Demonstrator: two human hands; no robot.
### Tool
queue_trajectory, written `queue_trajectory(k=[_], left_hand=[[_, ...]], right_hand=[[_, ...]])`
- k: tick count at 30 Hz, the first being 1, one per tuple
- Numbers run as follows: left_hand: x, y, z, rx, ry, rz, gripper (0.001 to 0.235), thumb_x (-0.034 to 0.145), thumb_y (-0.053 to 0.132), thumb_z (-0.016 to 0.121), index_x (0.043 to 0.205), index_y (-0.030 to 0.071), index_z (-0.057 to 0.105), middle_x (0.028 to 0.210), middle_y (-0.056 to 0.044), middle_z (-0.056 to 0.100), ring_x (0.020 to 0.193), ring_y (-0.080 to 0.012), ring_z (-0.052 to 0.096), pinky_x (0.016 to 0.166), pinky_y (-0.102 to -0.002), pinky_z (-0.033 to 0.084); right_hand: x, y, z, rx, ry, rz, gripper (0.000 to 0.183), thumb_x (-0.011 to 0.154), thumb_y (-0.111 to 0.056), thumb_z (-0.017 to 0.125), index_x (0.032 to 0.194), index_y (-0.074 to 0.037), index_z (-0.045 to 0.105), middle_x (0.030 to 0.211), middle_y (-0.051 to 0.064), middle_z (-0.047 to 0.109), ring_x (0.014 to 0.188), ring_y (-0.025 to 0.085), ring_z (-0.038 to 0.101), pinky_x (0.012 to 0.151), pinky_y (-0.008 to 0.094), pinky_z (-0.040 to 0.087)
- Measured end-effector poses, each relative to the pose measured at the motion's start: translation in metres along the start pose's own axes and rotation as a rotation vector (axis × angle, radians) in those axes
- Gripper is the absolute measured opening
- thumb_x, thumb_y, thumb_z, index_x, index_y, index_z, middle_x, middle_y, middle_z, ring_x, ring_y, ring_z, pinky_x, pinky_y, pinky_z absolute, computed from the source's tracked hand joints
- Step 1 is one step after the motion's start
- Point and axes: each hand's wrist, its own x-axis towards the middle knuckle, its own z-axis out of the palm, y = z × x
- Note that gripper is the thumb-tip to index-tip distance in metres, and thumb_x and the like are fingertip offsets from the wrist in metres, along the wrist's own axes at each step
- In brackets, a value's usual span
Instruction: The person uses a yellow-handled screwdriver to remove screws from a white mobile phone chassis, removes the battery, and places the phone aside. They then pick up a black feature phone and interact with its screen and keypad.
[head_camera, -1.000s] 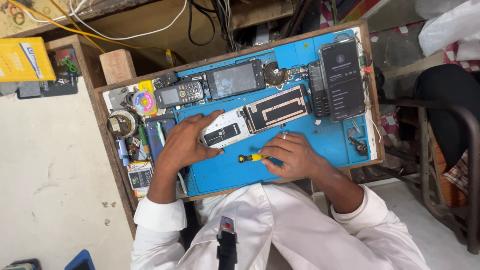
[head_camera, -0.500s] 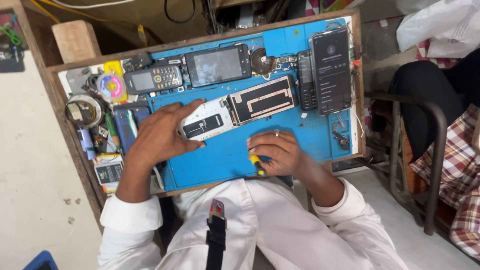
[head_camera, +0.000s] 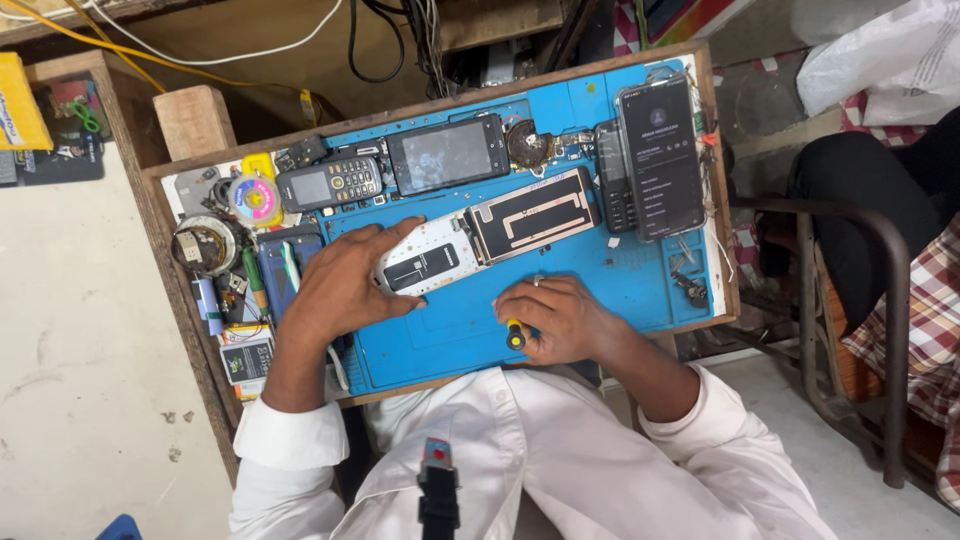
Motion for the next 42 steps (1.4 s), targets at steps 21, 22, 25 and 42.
queue_trajectory(k=[21, 22, 25, 42], left_hand=[[-0.005, -0.007, 0.004, -0.002, 0.063, 0.095, 0.105, 0.051, 0.028, 0.096, 0.146, 0.015, 0.055, 0.095, -0.016, 0.066, 0.092, -0.0369, 0.066, 0.079, -0.045, 0.053], [-0.004, -0.006, 0.002, -0.016, 0.078, 0.133, 0.108, 0.048, 0.028, 0.097, 0.146, 0.013, 0.054, 0.097, -0.016, 0.066, 0.093, -0.0375, 0.065, 0.08, -0.045, 0.053], [-0.01, -0.005, 0.001, -0.09, 0.056, 0.014, 0.104, 0.05, 0.024, 0.096, 0.145, 0.016, 0.055, 0.106, -0.016, 0.061, 0.09, -0.0344, 0.067, 0.079, -0.043, 0.056], [-0.023, -0.009, 0.011, 0.03, 0.211, 0.155, 0.089, 0.058, 0.023, 0.093, 0.138, 0.008, 0.058, 0.122, -0.016, 0.055, 0.114, -0.036, 0.051, 0.1, -0.044, 0.042]], right_hand=[[0.011, -0.006, -0.003, -0.025, 0.029, 0.032, 0.023, 0.081, -0.005, 0.072, 0.103, -0.009, 0.068, 0.099, 0.004, 0.072, 0.081, 0.022, 0.072, 0.069, 0.034, 0.057], [0.013, -0.008, -0.005, -0.026, 0.034, 0.019, 0.023, 0.082, -0.007, 0.074, 0.104, -0.01, 0.068, 0.1, 0.004, 0.072, 0.084, 0.022, 0.072, 0.07, 0.034, 0.058], [0.014, -0.008, -0.006, -0.023, 0.038, -0.02, 0.022, 0.083, -0.009, 0.076, 0.103, -0.01, 0.069, 0.101, 0.003, 0.071, 0.088, 0.022, 0.073, 0.073, 0.033, 0.059], [0.011, -0.012, -0.002, -0.052, -0.026, 0.038, 0.015, 0.076, -0.014, 0.078, 0.089, -0.011, 0.072, 0.087, 0.003, 0.07, 0.075, 0.023, 0.069, 0.063, 0.036, 0.055]])
